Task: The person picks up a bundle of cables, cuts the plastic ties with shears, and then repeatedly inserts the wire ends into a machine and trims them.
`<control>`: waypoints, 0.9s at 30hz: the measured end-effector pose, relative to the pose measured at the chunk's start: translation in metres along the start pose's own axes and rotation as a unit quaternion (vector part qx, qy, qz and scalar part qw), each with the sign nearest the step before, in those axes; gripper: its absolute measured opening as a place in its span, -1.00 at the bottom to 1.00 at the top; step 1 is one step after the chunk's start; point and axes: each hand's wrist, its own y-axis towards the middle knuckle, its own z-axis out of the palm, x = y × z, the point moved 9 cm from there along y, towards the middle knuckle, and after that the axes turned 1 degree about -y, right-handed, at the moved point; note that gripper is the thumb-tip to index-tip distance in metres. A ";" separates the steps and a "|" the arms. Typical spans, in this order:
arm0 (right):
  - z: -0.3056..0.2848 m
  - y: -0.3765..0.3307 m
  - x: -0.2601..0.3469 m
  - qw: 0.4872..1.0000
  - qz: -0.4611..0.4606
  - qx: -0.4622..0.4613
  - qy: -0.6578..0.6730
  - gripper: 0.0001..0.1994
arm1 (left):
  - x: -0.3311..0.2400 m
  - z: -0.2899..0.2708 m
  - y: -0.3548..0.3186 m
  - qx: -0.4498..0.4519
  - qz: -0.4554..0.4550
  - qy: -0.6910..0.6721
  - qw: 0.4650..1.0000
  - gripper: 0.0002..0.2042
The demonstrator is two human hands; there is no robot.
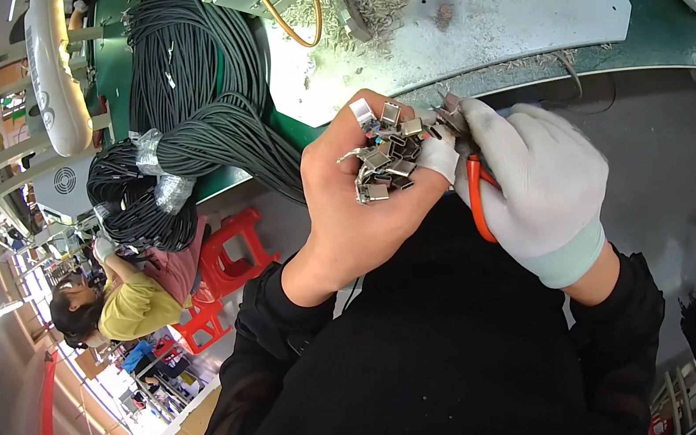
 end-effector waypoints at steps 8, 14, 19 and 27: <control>0.039 -0.014 -0.015 0.871 0.238 0.257 0.344 -0.84 | 0.023 -0.007 0.001 0.019 -0.183 -0.117 0.976 -0.83; 0.040 0.008 -0.035 0.917 0.192 0.141 0.319 -0.81 | 0.074 -0.056 0.012 0.003 -0.212 -0.230 0.950 -0.85; 0.070 0.059 -0.053 0.958 0.095 0.155 0.221 -0.79 | 0.094 -0.064 0.056 -0.019 -0.210 -0.353 0.911 -0.83; 0.118 0.099 -0.062 0.833 0.265 0.263 0.409 -0.69 | 0.091 -0.052 0.093 0.078 -0.216 -0.256 0.939 -0.95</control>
